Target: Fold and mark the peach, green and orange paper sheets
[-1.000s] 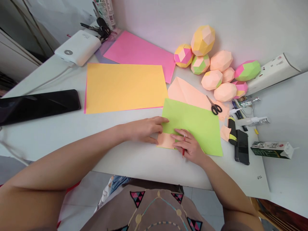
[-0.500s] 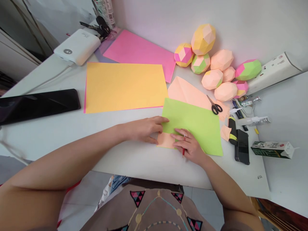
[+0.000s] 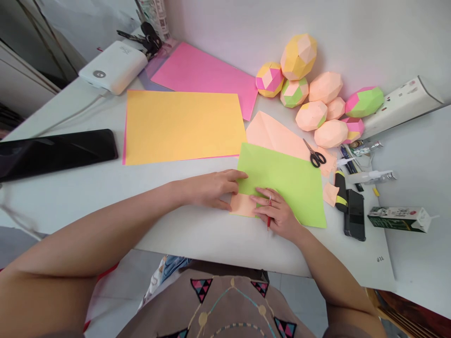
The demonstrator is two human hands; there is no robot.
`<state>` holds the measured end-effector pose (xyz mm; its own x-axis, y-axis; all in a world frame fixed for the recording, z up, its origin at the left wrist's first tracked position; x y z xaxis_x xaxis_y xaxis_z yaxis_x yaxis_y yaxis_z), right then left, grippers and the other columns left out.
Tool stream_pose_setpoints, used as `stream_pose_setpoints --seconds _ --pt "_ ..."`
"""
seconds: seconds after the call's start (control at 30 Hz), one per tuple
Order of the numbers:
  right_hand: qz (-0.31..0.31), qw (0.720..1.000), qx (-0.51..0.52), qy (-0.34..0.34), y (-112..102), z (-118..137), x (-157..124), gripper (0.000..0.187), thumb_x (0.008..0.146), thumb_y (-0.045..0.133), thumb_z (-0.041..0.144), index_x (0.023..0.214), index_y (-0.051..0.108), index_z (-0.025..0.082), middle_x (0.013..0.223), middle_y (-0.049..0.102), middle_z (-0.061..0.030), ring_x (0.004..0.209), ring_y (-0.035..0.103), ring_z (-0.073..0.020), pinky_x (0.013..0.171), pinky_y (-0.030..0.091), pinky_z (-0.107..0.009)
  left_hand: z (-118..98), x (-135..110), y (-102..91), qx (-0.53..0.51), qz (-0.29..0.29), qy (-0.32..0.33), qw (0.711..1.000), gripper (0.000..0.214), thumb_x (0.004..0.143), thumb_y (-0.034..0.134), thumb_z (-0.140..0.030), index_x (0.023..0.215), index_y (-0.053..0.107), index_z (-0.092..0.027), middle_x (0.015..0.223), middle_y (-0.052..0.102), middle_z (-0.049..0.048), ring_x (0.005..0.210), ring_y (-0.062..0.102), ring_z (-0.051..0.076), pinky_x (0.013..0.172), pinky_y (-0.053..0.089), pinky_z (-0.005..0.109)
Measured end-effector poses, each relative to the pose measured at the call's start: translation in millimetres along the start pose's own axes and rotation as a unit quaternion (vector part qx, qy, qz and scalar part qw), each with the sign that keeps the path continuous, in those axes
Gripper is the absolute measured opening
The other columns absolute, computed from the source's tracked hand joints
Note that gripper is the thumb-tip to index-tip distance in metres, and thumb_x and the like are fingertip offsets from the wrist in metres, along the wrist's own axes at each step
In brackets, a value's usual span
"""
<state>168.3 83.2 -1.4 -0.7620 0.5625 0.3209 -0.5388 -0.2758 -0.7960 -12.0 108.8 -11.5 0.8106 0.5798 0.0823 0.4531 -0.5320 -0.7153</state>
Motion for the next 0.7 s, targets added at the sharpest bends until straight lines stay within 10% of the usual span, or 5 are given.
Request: stream_pose_setpoints --seconds 0.7 --pt "-0.001 1.0 0.01 -0.006 -0.6 -0.2 -0.4 0.013 0.089 0.058 0.014 0.095 0.065 0.023 0.118 0.068 -0.006 0.128 0.05 -0.0237 0.101 0.046 -0.049 -7.0 0.7 -0.8 0.043 0.018 0.004 0.999 0.015 0.082 0.065 -0.023 0.091 0.065 -0.011 0.142 0.037 0.0225 0.129 0.042 0.032 0.102 0.041 0.041"
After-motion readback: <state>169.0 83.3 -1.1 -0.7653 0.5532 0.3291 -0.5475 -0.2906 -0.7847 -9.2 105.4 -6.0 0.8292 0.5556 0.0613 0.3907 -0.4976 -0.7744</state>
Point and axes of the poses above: each hand's wrist, its own x-axis towards the middle knuckle, its own y-axis out of the palm, z = x × y, the point moved 6 cm from there along x, towards the middle knuckle
